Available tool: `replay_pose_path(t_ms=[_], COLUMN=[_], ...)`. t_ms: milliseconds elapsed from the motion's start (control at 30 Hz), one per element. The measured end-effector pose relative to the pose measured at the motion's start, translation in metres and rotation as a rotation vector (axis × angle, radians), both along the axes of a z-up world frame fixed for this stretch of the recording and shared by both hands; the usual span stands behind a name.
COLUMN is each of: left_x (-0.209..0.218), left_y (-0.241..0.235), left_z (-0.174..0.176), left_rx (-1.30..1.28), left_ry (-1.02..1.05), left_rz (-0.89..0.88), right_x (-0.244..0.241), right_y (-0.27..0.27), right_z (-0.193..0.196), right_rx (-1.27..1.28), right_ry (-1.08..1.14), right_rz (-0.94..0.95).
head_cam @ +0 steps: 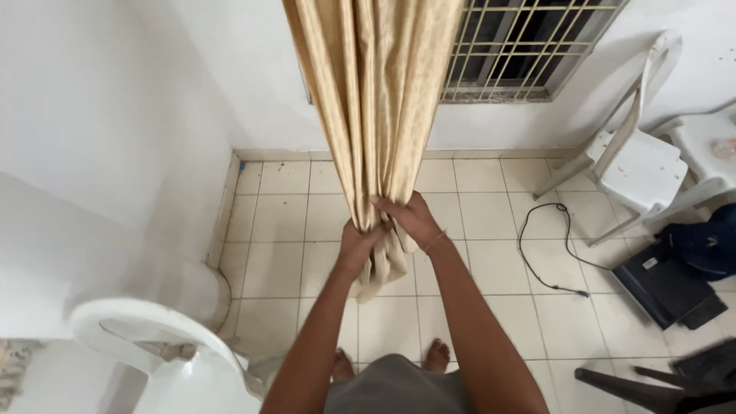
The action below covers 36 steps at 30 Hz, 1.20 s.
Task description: The person stands at a window and adjusts a beige curtain, gathering and spreading the fabric with both hands, then pulls the curtain aside and smooths it over the window grille, repositioning the fabric along the window.
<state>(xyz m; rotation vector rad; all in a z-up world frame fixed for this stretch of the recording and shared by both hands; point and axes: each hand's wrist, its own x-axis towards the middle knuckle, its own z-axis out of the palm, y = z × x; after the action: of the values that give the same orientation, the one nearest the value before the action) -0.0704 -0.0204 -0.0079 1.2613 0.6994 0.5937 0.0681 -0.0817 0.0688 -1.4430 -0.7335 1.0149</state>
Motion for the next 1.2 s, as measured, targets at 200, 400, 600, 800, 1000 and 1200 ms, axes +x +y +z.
replay_pose_path(t_ms=[200,400,600,800,1000,1200], left_x=[-0.035,-0.078,-0.063,-0.083,-0.090,-0.050], left_y=[0.039,0.065,0.039,0.064,0.074,0.043], left_z=[-0.009,0.010,0.036,0.001,-0.006,0.011], left_rx=[0.136,-0.058,-0.120,-0.035,-0.127,-0.096], left_ry=[0.126,0.055,0.099,0.042,-0.027,-0.075], left_rz=[0.095,0.006,-0.171,-0.090,-0.006,-0.037], right_x=[0.002,-0.009,-0.055,-0.064,-0.057,-0.041], right_y=[-0.013,-0.018,0.023,0.021,0.023,0.028], right_z=[-0.024,-0.010,-0.018,0.004,0.009,-0.012], right_rx=[0.030,0.047,0.099,0.066,0.086,0.073], right_ry=[-0.029,0.139,0.149,-0.006,-0.090,0.098], right_rz=[-0.264,-0.349,-0.148,-0.234,-0.200,-0.052])
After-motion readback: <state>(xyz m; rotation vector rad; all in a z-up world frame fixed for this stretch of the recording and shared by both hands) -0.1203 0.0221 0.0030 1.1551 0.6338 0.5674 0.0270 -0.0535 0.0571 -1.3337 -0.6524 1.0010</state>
